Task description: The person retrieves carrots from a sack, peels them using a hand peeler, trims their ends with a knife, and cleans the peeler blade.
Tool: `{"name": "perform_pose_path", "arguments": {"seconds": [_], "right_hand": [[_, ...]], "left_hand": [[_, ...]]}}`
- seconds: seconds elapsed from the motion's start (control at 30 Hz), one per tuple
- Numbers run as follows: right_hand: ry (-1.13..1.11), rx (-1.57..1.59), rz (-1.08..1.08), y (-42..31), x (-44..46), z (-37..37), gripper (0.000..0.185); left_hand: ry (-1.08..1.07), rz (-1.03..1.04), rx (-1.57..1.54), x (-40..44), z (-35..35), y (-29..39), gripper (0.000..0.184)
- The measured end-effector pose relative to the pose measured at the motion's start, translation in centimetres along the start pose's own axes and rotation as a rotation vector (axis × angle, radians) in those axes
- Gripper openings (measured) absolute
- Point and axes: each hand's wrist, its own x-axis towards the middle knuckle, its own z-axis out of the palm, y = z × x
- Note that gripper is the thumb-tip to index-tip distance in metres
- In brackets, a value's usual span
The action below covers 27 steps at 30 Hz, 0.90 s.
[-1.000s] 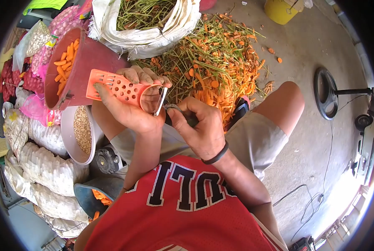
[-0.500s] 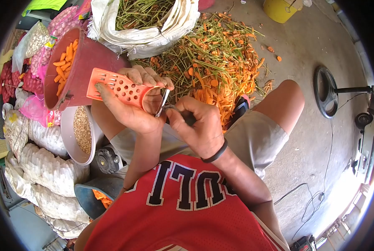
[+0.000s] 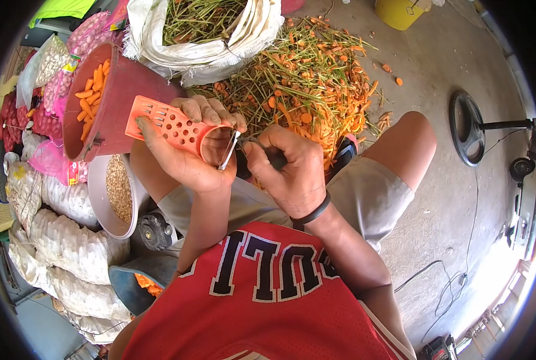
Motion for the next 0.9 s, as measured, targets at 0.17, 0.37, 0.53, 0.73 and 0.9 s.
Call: {"name": "perform_pose_path", "arguments": {"seconds": [0.17, 0.37, 0.53, 0.73, 0.9], "right_hand": [[0.008, -0.068, -0.032, 0.3, 0.3, -0.29, 0.015], [-0.004, -0.053, -0.047, 0.6, 0.33, -0.08, 0.016], [-0.019, 0.007, -0.01, 0.65, 0.32, -0.09, 0.017], [-0.027, 0.035, -0.015, 0.97, 0.32, 0.03, 0.019], [-0.044, 0.084, 0.053, 1.06, 0.34, -0.09, 0.02]], "left_hand": [[0.046, 0.026, 0.047, -0.16, 0.34, -0.18, 0.063], [0.064, 0.02, 0.047, -0.18, 0.26, -0.31, 0.062], [0.036, 0.017, 0.039, -0.16, 0.22, -0.3, 0.061], [0.046, 0.005, 0.027, -0.21, 0.41, -0.19, 0.062], [0.015, -0.001, 0.028, -0.11, -0.09, -0.29, 0.062]]}}
